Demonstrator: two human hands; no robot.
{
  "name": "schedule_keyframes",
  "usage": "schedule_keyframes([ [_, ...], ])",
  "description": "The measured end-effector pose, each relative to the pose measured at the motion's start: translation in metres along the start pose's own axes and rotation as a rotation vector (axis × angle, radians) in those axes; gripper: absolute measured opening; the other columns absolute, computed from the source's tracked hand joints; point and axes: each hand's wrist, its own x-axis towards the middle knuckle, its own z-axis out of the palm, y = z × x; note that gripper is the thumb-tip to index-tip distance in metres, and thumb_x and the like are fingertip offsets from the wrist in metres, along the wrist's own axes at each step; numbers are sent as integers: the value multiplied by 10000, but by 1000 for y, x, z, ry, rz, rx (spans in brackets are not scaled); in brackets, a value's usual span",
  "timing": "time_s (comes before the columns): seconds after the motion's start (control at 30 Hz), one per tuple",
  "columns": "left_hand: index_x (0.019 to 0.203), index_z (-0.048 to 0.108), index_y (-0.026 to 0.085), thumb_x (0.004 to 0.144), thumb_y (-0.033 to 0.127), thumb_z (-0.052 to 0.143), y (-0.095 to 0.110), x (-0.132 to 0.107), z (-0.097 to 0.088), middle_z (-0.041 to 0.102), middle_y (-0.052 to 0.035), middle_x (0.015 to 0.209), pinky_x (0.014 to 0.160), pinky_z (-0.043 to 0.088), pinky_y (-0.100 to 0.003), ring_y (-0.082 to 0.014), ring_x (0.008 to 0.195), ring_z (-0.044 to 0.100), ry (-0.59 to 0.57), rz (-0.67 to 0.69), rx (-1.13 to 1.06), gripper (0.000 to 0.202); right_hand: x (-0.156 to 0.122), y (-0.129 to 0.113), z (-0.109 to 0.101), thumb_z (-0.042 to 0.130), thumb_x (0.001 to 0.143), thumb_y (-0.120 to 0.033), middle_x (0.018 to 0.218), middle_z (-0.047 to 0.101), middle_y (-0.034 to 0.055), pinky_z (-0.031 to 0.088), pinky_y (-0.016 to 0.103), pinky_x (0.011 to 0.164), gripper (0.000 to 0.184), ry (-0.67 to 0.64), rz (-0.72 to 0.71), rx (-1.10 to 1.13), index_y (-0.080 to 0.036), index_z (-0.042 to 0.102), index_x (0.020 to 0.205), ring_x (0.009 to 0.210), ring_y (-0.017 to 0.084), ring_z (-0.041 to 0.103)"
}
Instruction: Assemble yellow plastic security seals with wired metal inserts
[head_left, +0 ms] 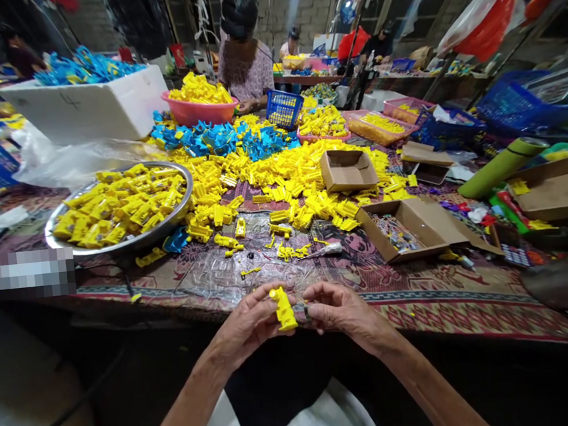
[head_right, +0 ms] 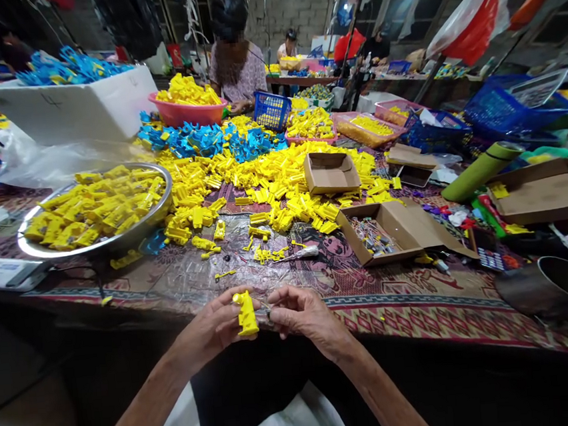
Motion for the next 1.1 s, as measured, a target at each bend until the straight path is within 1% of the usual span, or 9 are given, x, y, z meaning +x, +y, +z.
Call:
schedule_keyframes([
  [0.17, 1221, 572, 188, 867, 288, 664, -4, 2, 5, 699, -106, 1076, 751, 576, -323, -189, 870, 687, 71, 4, 107, 380, 0, 0, 6, 816, 733, -363, 802, 633, -14, 495, 222, 599, 335, 6, 6, 85, -186, 637, 955, 676, 101, 602],
  [0.3, 1212, 585, 186, 820, 329, 708, -6, 5, 9, 713, -89, 1012, 743, 578, -334, -190, 836, 688, 156, -2, 210, 435, 3, -3, 11, 823, 711, -394, 770, 627, -16, 491, 225, 585, 365, 23, 4, 60, -176, 634, 935, 660, 105, 601],
  [0.4, 1232, 591, 184, 812, 345, 704, -6, 6, 9, 714, -80, 979, 736, 581, -335, -194, 831, 687, 187, 11, 265, 463, 4, -5, 14, 826, 692, -421, 716, 621, -24, 467, 219, 564, 389, 52, -2, 11, -170, 631, 916, 612, 95, 575],
  [0.53, 1253, 596, 177, 803, 336, 701, -6, 6, 11, 710, -72, 943, 707, 586, -318, -181, 799, 679, 220, 29, 324, 489, 4, -7, 16, 825, 675, -424, 661, 617, -29, 417, 208, 541, 387, 82, -5, -63, -165, 641, 896, 565, 81, 530],
  [0.73, 1239, 611, 159, 758, 286, 714, -4, 8, 18, 709, -56, 864, 647, 582, -298, -165, 730, 666, 294, 35, 349, 508, 6, -4, 16, 807, 679, -402, 711, 636, -13, 432, 247, 574, 351, 103, 15, -124, -181, 648, 902, 596, 110, 556],
  [0.8, 1224, 624, 162, 745, 274, 717, -4, 8, 20, 697, -33, 810, 635, 579, -293, -160, 705, 661, 312, 47, 361, 501, 8, -1, 15, 796, 690, -384, 689, 625, -19, 432, 253, 570, 330, 106, 2, -142, -186, 648, 909, 586, 114, 552],
  [0.9, 1227, 624, 158, 766, 294, 702, -5, 9, 20, 666, -7, 737, 648, 580, -300, -154, 684, 656, 313, 71, 387, 487, 10, 5, 13, 767, 725, -347, 669, 609, -31, 422, 246, 558, 284, 103, -39, -173, -191, 645, 927, 576, 111, 540],
  [0.97, 1249, 610, 153, 784, 304, 689, -6, 8, 20, 676, -16, 755, 667, 579, -306, -159, 702, 661, 305, 90, 411, 495, 10, 7, 14, 738, 760, -321, 712, 623, -25, 426, 244, 576, 241, 96, -77, -216, -197, 649, 946, 614, 114, 557],
  [1.1, 1286, 587, 162, 816, 294, 661, -10, 7, 19, 723, -64, 911, 718, 567, -311, -183, 785, 683, 281, 151, 444, 494, 6, 3, 19, 705, 801, -319, 824, 648, -9, 464, 261, 660, 208, 114, -131, -308, -209, 645, 966, 741, 142, 616],
])
